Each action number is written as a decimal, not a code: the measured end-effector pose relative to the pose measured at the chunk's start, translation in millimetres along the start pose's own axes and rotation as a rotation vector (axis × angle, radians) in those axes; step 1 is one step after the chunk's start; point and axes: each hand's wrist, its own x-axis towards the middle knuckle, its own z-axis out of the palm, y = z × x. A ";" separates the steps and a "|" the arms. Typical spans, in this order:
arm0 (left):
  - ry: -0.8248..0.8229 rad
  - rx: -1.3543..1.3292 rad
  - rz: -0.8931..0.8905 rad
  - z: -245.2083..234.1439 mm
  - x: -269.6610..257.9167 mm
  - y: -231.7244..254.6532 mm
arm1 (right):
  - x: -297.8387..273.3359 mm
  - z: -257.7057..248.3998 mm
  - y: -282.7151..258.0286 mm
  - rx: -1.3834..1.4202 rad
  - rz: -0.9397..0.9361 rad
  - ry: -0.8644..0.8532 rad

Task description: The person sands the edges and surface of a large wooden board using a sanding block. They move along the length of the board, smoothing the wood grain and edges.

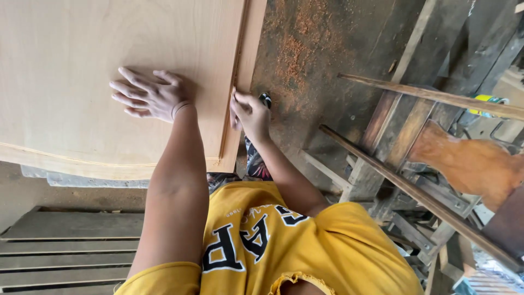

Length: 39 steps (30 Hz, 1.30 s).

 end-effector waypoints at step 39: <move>0.151 -0.208 0.034 -18.0 -18.9 14.5 | 111.1 13.7 25.6 -0.230 -1.160 -0.174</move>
